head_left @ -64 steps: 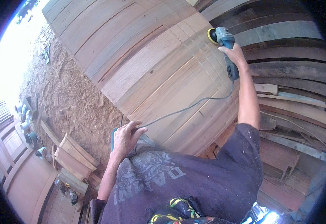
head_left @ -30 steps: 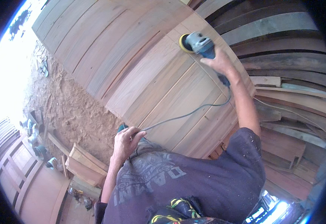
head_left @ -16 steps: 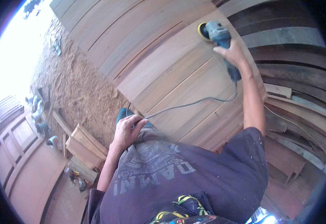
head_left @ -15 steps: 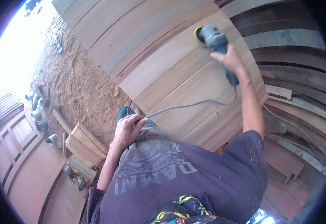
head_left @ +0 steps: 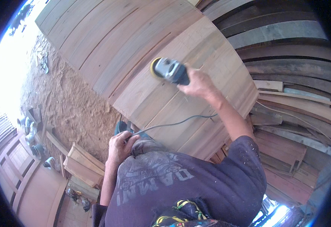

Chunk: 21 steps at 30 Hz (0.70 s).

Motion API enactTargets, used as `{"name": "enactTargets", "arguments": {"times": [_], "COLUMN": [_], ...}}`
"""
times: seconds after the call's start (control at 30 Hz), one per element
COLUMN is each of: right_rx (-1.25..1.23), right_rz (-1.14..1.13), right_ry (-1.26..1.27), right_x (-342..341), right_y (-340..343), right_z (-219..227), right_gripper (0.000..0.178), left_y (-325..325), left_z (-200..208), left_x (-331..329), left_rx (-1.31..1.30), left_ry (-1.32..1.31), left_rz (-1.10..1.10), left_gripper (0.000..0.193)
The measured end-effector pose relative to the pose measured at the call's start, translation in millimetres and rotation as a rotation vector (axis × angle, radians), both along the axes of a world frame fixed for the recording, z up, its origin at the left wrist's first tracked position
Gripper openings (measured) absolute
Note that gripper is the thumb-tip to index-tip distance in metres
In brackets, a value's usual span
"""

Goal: The person uses a corded orbital sander to smooth the surface of a large wooden panel. They move the sander across the wood in steady passes while holding the power cord with the other hand. The panel remains stationary on a workbench throughout the clip.

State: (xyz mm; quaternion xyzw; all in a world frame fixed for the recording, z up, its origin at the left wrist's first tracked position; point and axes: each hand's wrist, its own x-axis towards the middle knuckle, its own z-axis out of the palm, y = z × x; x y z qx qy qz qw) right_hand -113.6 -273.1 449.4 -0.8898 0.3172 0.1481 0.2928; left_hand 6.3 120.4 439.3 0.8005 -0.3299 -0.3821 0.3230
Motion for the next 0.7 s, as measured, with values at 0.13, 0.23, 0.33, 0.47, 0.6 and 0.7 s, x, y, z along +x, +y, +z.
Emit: {"name": "enactTargets", "arguments": {"times": [0.13,0.23,0.33,0.47,0.6,0.7], "right_rx": [-0.117,-0.164,-0.144,-0.059,-0.131,-0.035], "right_rz": [-0.176,-0.224,-0.248,-0.329,-0.296,-0.272], "right_ry": [-0.072,-0.138,-0.233,-0.209,-0.289,-0.253], "right_x": [-20.9,-36.0,-45.3,-39.2,-27.0,-20.4], "right_y": [-81.3,-148.2,-213.7,-269.8,-248.5,-171.5], "right_z": [-10.8,-26.7,-32.5,-27.5,-26.5,-31.0], "right_gripper": [0.057,0.059,0.061,0.062,0.058,0.055], "left_y": [-33.9,-49.1,-61.8,-65.2,-47.4,-18.8], "left_z": [2.6,5.5,5.7,11.6,16.4,14.6], "left_x": [-6.0,-6.2,-11.3,-16.8,-16.3,-12.6], "left_rx": [-0.073,0.014,-0.035,-0.056,-0.060,-0.008], "left_ry": [0.064,0.090,0.093,0.122,0.106,0.061], "left_rz": [-0.017,-0.096,-0.139,-0.143,-0.076,-0.047], "left_gripper": [0.027,0.028,0.025,0.021,0.018,0.017]}}
